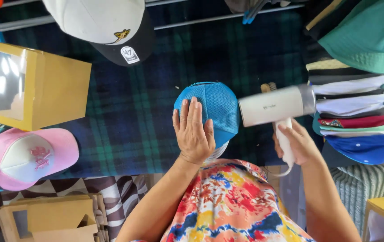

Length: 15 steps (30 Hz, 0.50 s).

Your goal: The person cleans a blue and white baseball cap placed on a white cap form. They use a wooden brush to scrub the cap's surface and then use a white handheld steamer to apply steam to the cap. The person rotates the cap to clean different sections.

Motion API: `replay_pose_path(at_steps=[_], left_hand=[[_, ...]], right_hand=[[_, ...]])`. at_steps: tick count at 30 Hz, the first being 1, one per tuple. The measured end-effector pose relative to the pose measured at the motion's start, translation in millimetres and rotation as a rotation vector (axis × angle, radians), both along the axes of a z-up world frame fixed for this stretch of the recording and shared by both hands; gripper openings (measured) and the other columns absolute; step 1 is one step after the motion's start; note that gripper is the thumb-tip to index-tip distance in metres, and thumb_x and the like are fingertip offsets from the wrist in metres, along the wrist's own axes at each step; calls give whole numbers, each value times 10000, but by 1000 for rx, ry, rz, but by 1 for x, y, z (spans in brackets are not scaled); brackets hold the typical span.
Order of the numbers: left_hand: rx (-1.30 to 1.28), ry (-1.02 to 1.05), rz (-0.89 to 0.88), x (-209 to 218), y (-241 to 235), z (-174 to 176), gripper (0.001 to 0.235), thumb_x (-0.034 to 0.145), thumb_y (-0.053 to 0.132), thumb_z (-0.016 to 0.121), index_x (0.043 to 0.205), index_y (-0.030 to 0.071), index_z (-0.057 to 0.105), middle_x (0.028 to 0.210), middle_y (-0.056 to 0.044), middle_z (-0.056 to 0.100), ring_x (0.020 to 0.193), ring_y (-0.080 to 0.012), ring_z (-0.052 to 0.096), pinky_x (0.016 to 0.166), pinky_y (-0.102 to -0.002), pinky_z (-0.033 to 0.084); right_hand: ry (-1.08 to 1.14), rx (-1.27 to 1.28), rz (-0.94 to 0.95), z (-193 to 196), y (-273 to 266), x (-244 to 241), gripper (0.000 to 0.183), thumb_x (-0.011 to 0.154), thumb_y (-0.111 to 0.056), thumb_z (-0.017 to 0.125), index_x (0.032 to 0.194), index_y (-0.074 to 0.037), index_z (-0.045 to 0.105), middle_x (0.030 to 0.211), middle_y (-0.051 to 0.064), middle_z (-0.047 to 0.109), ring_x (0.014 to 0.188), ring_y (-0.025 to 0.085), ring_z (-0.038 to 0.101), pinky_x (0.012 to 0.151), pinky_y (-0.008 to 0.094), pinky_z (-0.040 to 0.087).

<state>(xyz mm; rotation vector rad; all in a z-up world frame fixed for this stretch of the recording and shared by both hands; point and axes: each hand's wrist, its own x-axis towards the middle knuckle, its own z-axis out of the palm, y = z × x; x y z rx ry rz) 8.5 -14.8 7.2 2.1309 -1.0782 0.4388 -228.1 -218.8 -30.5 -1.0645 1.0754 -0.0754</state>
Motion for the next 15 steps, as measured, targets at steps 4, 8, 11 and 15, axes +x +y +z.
replay_pose_path(at_steps=[4, 8, 11, 15], left_hand=[[7, -4, -8, 2, 0, -2, 534, 1078, 265, 446, 1521, -32, 426, 1536, -222, 505, 1462, -417, 437, 1216, -552, 237], [-10, -9, 4, 2, -2, -2, 532, 1075, 257, 452, 1519, -36, 427, 1526, -226, 514, 1453, -420, 449, 1210, -555, 250], [-13, 0, -2, 1, 1, -2, 539, 1074, 257, 455, 1522, -41, 414, 1524, -232, 514, 1452, -426, 448, 1209, -560, 249], [-29, 8, 0, 3, -1, 0, 552, 1074, 255, 452, 1532, -47, 390, 1522, -231, 517, 1449, -425, 455, 1217, -546, 243]], right_hand=[[-22, -87, 147, 3, -53, 59, 403, 1022, -272, 575, 1334, -31, 493, 486, 215, 469, 292, 329, 500, 251, 419, 381], [42, -38, 311, 21, -83, 114, 413, 959, -351, 688, 1223, -47, 591, 606, 165, 537, 368, 242, 539, 312, 404, 457], [82, 50, 373, 35, -80, 113, 433, 949, -406, 696, 1166, -51, 577, 617, 129, 531, 379, 209, 521, 313, 368, 445], [51, 83, 296, 3, -74, 56, 420, 977, -341, 634, 1184, 8, 523, 630, 159, 485, 355, 253, 498, 287, 433, 422]])
